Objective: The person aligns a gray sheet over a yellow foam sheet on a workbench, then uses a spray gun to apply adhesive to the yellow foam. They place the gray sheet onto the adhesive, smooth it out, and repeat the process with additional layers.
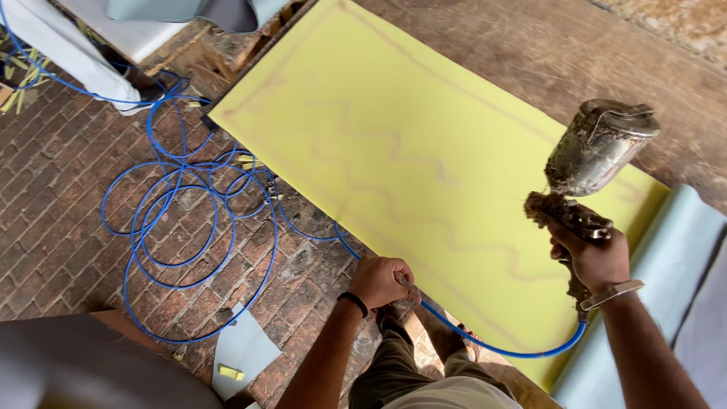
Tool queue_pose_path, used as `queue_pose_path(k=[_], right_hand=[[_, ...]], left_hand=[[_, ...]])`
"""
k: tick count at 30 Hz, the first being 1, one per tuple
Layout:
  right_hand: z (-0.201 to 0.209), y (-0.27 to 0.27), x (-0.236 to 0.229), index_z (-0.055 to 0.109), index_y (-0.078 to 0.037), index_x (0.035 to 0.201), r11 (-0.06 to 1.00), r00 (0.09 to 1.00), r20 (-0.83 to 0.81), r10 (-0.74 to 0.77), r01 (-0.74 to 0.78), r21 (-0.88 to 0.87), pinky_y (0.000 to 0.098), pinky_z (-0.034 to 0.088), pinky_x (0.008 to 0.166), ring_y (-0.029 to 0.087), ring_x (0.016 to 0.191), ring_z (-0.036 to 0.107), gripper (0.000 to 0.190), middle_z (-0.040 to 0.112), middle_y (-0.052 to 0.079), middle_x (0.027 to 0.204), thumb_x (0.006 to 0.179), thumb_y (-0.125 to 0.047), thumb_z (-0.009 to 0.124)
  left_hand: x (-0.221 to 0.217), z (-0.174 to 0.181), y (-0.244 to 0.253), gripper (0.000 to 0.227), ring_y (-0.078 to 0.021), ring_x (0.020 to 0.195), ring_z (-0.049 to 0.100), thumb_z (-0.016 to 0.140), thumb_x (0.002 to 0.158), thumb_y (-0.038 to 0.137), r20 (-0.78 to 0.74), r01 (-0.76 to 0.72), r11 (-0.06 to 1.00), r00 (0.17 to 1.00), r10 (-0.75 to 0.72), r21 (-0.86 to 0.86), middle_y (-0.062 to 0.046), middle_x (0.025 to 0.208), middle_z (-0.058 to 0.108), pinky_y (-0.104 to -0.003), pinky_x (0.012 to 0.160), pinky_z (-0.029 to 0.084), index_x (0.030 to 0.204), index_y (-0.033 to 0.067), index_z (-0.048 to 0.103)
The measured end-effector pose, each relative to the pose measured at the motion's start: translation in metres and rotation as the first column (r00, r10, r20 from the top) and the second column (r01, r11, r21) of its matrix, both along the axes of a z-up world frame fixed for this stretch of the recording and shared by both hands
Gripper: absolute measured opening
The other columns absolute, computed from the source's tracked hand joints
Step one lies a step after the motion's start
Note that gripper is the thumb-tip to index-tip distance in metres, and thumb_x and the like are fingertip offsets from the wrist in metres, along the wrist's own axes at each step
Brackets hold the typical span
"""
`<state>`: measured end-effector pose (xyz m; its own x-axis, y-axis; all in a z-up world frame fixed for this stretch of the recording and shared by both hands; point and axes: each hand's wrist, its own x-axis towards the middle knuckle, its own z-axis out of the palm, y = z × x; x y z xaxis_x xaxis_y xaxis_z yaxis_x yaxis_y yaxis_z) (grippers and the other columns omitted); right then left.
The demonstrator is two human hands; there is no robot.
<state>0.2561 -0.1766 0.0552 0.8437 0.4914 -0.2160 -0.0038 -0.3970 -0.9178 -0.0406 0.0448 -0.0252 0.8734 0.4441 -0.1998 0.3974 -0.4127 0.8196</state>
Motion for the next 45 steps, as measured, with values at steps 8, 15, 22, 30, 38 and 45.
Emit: queue_pose_path(k=[8, 15, 22, 30, 38, 45], right_hand=[[0.001, -0.174, 0.039, 0.072, 0.003, 0.116, 0.954, 0.987, 0.054, -0.152, 0.161, -0.252, 0.0333, 0.053, 0.058, 0.018, 0.063, 0.064, 0.030, 0.070, 0.011, 0.081, 0.092, -0.014, 0.077], [-0.001, -0.201, 0.078, 0.070, 0.005, 0.112, 0.980, 0.979, 0.061, -0.197, 0.198, -0.019, 0.0322, 0.053, 0.058, 0.016, 0.064, 0.064, 0.023, 0.070, 0.008, 0.084, 0.095, -0.009, 0.075], [0.018, -0.119, 0.113, 0.067, 0.004, 0.107, 0.998, 0.979, 0.197, -0.049, 0.038, 0.059, 0.0334, 0.051, 0.059, 0.019, 0.065, 0.064, 0.017, 0.068, 0.012, 0.080, 0.097, -0.007, 0.075], [0.034, 0.024, 0.096, 0.067, 0.004, 0.098, 0.981, 0.982, 0.136, 0.134, -0.151, 0.120, 0.0331, 0.053, 0.054, 0.018, 0.060, 0.065, 0.017, 0.069, 0.010, 0.078, 0.091, -0.008, 0.077], [0.052, 0.168, 0.060, 0.067, 0.003, 0.097, 0.916, 0.980, 0.113, 0.162, -0.192, 0.351, 0.0309, 0.053, 0.054, 0.016, 0.062, 0.064, 0.013, 0.068, 0.008, 0.079, 0.093, -0.007, 0.075], [0.068, 0.225, 0.034, 0.067, 0.005, 0.099, 0.949, 0.991, 0.112, 0.077, -0.107, 0.295, 0.0313, 0.054, 0.057, 0.016, 0.063, 0.066, 0.016, 0.069, 0.007, 0.080, 0.095, -0.008, 0.076]], left_hand=[[0.045, -0.003, -0.089, 0.040, -0.0181, 0.077, 0.076, 0.096, 0.057, 0.043, -0.267, 0.393, 0.919, 0.887, -0.376, 0.012, -0.002, 0.080, 0.079, -0.033, 0.077, 0.056, 0.082, 0.0160, 0.080], [0.048, -0.002, -0.116, 0.037, -0.0187, 0.079, 0.076, 0.095, 0.059, 0.038, -0.373, 0.231, 0.973, 0.900, -0.224, -0.026, -0.003, 0.083, 0.079, -0.033, 0.075, 0.059, 0.083, 0.0141, 0.080], [0.023, 0.014, -0.094, 0.035, -0.0191, 0.081, 0.076, 0.097, 0.060, 0.031, -0.301, -0.053, 0.993, 0.950, 0.083, 0.108, -0.005, 0.084, 0.078, -0.034, 0.076, 0.059, 0.084, 0.0116, 0.081], [-0.026, 0.012, -0.043, 0.033, -0.0169, 0.076, 0.075, 0.098, 0.058, 0.026, -0.244, -0.269, 0.962, 0.931, 0.273, 0.048, -0.004, 0.080, 0.078, -0.034, 0.072, 0.058, 0.083, 0.0125, 0.081], [-0.088, -0.015, 0.056, 0.043, -0.0176, 0.085, 0.073, 0.100, 0.056, 0.026, -0.225, -0.407, 0.911, 0.895, 0.385, -0.061, -0.003, 0.089, 0.077, -0.035, 0.078, 0.057, 0.092, 0.0130, 0.079], [-0.094, -0.018, 0.125, 0.045, -0.0193, 0.087, 0.072, 0.099, 0.059, 0.024, -0.268, -0.360, 0.931, 0.905, 0.330, -0.068, -0.007, 0.090, 0.076, -0.036, 0.079, 0.056, 0.097, 0.0127, 0.078]])
